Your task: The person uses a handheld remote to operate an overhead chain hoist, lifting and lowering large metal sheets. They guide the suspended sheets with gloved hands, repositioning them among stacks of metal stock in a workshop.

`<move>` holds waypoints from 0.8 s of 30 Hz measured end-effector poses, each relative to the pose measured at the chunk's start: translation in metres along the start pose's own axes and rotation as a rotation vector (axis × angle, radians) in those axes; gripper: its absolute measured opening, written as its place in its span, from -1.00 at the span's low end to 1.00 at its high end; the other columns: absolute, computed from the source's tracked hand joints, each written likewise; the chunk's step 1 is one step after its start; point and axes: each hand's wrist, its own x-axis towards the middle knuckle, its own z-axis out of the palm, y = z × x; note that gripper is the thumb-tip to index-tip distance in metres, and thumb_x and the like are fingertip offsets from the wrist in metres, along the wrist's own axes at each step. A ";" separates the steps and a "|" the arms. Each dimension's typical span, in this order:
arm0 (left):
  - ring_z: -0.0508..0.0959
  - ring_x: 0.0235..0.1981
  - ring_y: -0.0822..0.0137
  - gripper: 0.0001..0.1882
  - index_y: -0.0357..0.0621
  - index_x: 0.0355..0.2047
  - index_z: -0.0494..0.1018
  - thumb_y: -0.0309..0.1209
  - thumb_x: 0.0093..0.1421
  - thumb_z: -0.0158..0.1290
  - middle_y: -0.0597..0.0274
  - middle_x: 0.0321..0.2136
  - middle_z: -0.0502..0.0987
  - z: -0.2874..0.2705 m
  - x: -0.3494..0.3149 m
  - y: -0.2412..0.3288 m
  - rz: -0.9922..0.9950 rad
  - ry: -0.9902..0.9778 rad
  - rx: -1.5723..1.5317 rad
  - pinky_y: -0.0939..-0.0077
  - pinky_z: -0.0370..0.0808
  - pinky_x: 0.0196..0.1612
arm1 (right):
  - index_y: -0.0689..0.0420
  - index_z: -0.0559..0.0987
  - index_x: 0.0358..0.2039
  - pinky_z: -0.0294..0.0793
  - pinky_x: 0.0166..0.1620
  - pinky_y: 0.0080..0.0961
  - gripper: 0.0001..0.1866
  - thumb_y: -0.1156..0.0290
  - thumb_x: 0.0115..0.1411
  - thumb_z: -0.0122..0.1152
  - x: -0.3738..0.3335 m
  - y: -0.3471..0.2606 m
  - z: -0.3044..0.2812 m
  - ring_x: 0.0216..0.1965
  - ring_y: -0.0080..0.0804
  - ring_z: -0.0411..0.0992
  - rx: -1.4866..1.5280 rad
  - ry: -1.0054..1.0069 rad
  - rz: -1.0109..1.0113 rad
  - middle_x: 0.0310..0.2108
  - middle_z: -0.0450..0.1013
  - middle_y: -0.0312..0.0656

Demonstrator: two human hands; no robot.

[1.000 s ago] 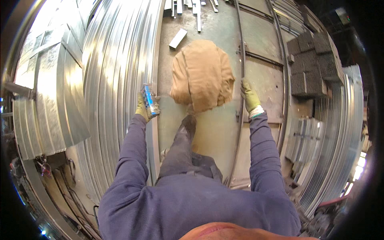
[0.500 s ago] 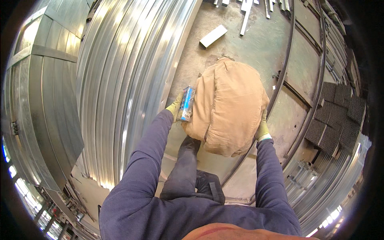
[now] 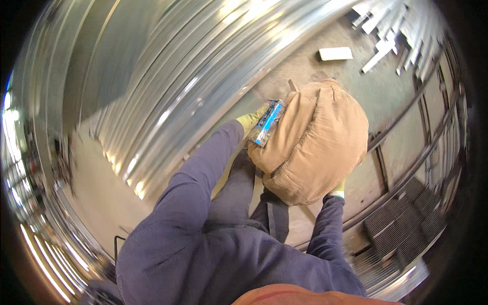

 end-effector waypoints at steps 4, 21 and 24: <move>0.69 -0.01 0.13 -0.24 -0.10 0.31 0.43 0.25 0.37 0.07 0.03 0.04 0.66 -0.011 -0.017 -0.015 0.100 0.054 -0.164 0.20 0.64 0.14 | 0.06 0.20 0.52 0.27 0.42 -0.11 -0.27 -0.16 0.56 -0.22 0.022 -0.049 0.022 0.39 -0.08 0.29 -0.224 -0.104 -0.004 0.46 0.28 -0.16; 0.66 0.02 0.13 -0.25 -0.13 0.43 0.29 0.08 0.42 0.10 0.05 0.08 0.64 -0.028 -0.080 -0.095 0.567 0.402 -0.998 0.30 0.62 0.14 | 0.02 0.16 0.55 0.14 0.50 -0.05 -0.15 -0.33 0.50 -0.21 0.268 -0.189 0.371 0.48 -0.07 0.17 -0.759 -0.805 0.604 0.53 0.19 -0.20; 0.65 0.02 0.13 -0.25 -0.14 0.45 0.26 0.06 0.43 0.11 0.05 0.09 0.63 -0.075 -0.130 -0.112 0.636 0.454 -1.050 0.32 0.62 0.13 | 0.02 0.17 0.55 0.13 0.51 -0.03 -0.12 -0.38 0.48 -0.20 0.240 -0.119 0.442 0.48 -0.05 0.17 -0.766 -0.797 0.653 0.53 0.20 -0.21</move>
